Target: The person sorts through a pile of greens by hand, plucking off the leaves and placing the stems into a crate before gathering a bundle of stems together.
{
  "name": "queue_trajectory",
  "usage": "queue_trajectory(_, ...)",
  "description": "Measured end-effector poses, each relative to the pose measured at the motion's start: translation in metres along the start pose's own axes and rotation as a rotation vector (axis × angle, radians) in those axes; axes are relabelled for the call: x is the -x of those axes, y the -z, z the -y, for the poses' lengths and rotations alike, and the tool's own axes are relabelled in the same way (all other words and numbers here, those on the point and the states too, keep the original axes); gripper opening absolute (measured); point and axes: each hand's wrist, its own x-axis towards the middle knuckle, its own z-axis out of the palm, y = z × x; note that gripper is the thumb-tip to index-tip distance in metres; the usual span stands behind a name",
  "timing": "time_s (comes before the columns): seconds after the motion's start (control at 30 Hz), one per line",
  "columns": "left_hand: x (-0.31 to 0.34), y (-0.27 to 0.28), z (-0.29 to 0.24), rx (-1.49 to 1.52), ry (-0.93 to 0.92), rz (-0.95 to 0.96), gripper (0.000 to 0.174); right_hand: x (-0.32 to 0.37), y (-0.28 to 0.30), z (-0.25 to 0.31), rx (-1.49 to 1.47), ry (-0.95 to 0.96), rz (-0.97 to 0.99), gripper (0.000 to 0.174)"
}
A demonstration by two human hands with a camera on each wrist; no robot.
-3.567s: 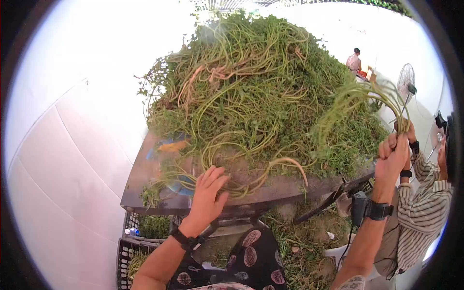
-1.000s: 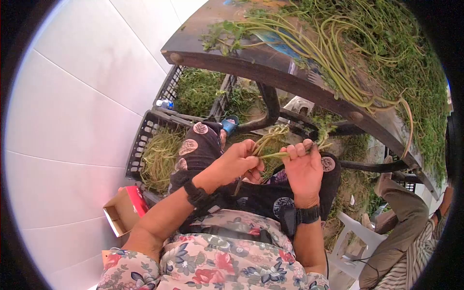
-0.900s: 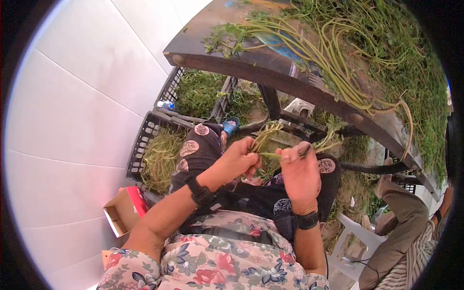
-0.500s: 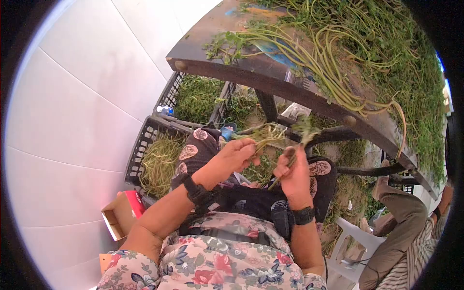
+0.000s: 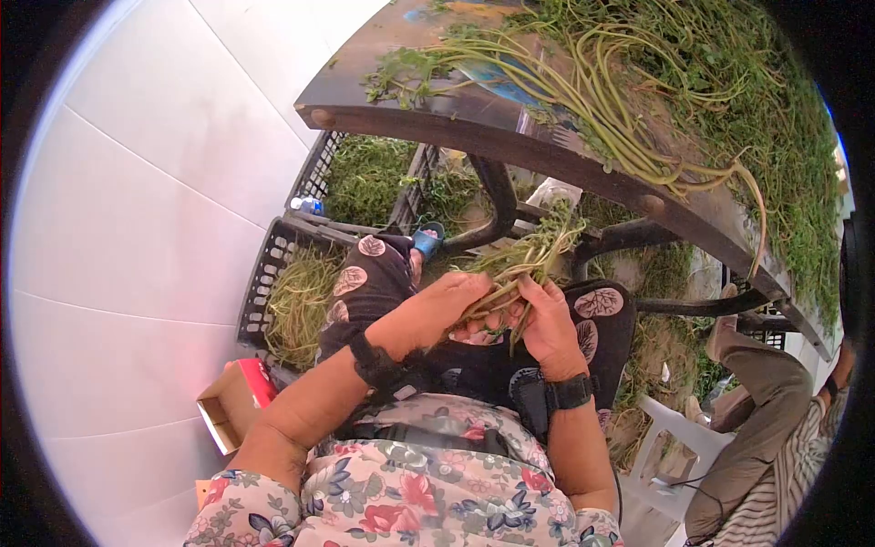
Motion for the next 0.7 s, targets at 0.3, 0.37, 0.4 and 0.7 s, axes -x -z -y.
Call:
queue_trajectory(0.3, -0.011, 0.002, 0.013, 0.379, 0.058, 0.007, 0.018, -0.005, 0.012, -0.001, 0.086, 0.01, 0.163, 0.018)
queue_trajectory(0.37, -0.014, 0.007, 0.015, 0.335, 0.051, 0.021, 0.016, -0.002, 0.01, 0.001, 0.058, -0.005, 0.141, 0.021)
queue_trajectory(0.4, -0.014, 0.007, 0.015, 0.313, 0.055, 0.008, 0.016, -0.001, 0.008, 0.002, 0.044, -0.014, 0.13, 0.023)
queue_trajectory(0.7, -0.015, 0.002, 0.012, -0.057, 0.106, -0.092, 0.014, -0.016, 0.024, -0.001, -0.522, 0.119, 0.252, 0.018)
